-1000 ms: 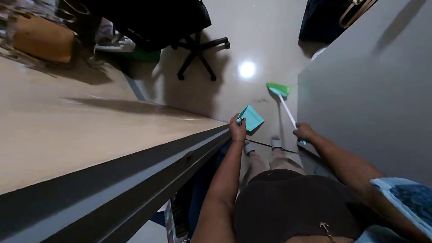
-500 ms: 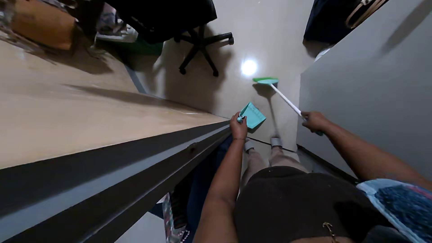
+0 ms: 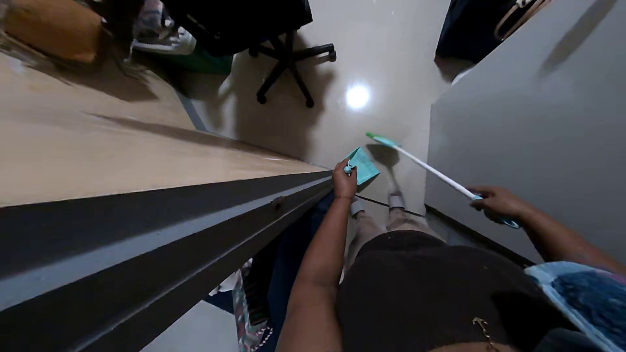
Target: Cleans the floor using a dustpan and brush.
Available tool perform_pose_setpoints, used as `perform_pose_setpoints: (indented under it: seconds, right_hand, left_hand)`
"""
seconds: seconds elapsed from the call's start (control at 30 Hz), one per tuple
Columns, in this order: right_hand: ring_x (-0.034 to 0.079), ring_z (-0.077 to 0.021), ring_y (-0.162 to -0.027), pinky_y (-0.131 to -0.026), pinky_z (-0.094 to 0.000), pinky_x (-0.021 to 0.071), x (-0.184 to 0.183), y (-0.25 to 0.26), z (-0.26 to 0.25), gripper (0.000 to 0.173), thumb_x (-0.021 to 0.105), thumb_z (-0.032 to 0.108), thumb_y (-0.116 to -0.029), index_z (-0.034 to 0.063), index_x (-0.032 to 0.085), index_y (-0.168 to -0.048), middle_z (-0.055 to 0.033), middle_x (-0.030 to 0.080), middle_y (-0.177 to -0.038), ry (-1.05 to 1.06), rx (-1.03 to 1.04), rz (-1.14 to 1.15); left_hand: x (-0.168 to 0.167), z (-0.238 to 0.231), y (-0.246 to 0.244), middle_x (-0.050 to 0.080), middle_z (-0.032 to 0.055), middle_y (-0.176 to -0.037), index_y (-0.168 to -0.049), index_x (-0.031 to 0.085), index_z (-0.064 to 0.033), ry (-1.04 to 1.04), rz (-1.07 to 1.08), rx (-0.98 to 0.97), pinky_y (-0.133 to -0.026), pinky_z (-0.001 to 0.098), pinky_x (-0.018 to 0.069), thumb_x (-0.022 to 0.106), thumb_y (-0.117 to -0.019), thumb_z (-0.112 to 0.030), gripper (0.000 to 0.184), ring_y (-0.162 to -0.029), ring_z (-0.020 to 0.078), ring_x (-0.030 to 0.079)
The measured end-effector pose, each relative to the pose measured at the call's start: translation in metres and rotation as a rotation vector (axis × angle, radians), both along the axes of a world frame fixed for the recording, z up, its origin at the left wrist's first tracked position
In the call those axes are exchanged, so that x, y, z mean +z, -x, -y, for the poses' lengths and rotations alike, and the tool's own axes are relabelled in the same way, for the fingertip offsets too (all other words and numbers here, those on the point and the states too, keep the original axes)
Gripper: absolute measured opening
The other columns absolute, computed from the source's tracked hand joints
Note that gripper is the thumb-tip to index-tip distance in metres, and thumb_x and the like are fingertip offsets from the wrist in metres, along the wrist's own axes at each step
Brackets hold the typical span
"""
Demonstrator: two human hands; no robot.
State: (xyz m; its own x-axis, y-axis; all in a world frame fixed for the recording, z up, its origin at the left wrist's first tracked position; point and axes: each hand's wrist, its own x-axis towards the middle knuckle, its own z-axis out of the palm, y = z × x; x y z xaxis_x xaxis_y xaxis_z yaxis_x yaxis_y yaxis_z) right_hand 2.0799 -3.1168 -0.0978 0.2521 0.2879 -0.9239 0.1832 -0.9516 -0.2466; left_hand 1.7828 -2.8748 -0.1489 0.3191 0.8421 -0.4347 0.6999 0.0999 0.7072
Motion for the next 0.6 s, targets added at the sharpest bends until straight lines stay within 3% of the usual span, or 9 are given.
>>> perform_pose_setpoints:
  seconds: [0.07, 0.17, 0.27, 0.37, 0.47, 0.6]
  right_hand:
    - [0.056, -0.0228, -0.067, -0.063, -0.0413, 0.0503, -0.009, 0.007, 0.0, 0.053, 0.057, 0.011, -0.1042, 0.0126, 0.044, -0.155, -0.0201, 0.064, -0.105, 0.014, -0.057, 0.055]
    - [0.058, -0.0232, -0.076, -0.071, -0.0413, 0.0517, -0.047, 0.031, -0.012, 0.043, 0.056, 0.01, -0.1037, 0.0034, 0.05, -0.146, -0.0195, 0.062, -0.106, 0.008, -0.193, 0.05]
    - [0.061, -0.0249, -0.079, -0.075, -0.0434, 0.0536, -0.07, 0.071, -0.021, 0.035, 0.059, 0.009, -0.1011, -0.0022, 0.057, -0.134, -0.0204, 0.063, -0.104, 0.024, -0.118, -0.035]
    - [0.058, -0.0212, -0.07, -0.067, -0.0402, 0.0519, -0.065, 0.098, -0.014, 0.038, 0.059, 0.01, -0.1015, 0.0012, 0.055, -0.138, -0.0167, 0.062, -0.096, 0.011, -0.049, -0.148]
    - [0.046, -0.0087, -0.051, -0.046, -0.0246, 0.0424, -0.037, 0.081, -0.011, 0.041, 0.052, 0.012, -0.1061, 0.0085, 0.051, -0.147, -0.004, 0.057, -0.083, -0.006, -0.215, -0.276]
    - [0.046, -0.0075, -0.048, -0.044, -0.0236, 0.0418, 0.007, 0.045, -0.016, 0.043, 0.054, 0.011, -0.1053, 0.0115, 0.051, -0.148, -0.0045, 0.063, -0.085, -0.026, -0.174, -0.203]
  left_hand:
    - [0.001, 0.005, 0.0, 0.062, 0.0256, -0.13, -0.14, 0.057, 0.0035, -0.003, -0.026, -0.029, -0.105, 0.0476, 0.05, 0.063, -0.0999, -0.007, 0.042, -0.119, 0.035, 0.063]
    - [-0.002, 0.009, -0.002, 0.063, 0.0258, -0.13, -0.14, 0.057, 0.0039, -0.014, -0.044, -0.031, -0.106, 0.0481, 0.0493, 0.064, -0.1002, -0.009, 0.042, -0.119, 0.0354, 0.063]
    - [-0.006, 0.009, -0.005, 0.064, 0.0261, -0.129, -0.139, 0.057, 0.0045, -0.031, -0.052, -0.054, -0.105, 0.048, 0.0498, 0.064, -0.0998, -0.009, 0.043, -0.119, 0.0357, 0.064]
    - [-0.008, 0.01, -0.006, 0.062, 0.0263, -0.131, -0.141, 0.056, 0.0038, -0.019, -0.069, -0.069, -0.105, 0.0472, 0.0504, 0.064, -0.1005, -0.009, 0.043, -0.119, 0.0355, 0.064]
    - [-0.01, 0.011, -0.004, 0.063, 0.0257, -0.131, -0.141, 0.056, 0.0033, -0.002, -0.069, -0.069, -0.105, 0.0474, 0.0503, 0.062, -0.101, -0.009, 0.043, -0.119, 0.0355, 0.064]
    - [-0.014, 0.015, 0.007, 0.062, 0.0251, -0.132, -0.142, 0.055, 0.002, 0.006, -0.06, -0.05, -0.105, 0.0477, 0.0506, 0.063, -0.1004, -0.009, 0.044, -0.119, 0.035, 0.064]
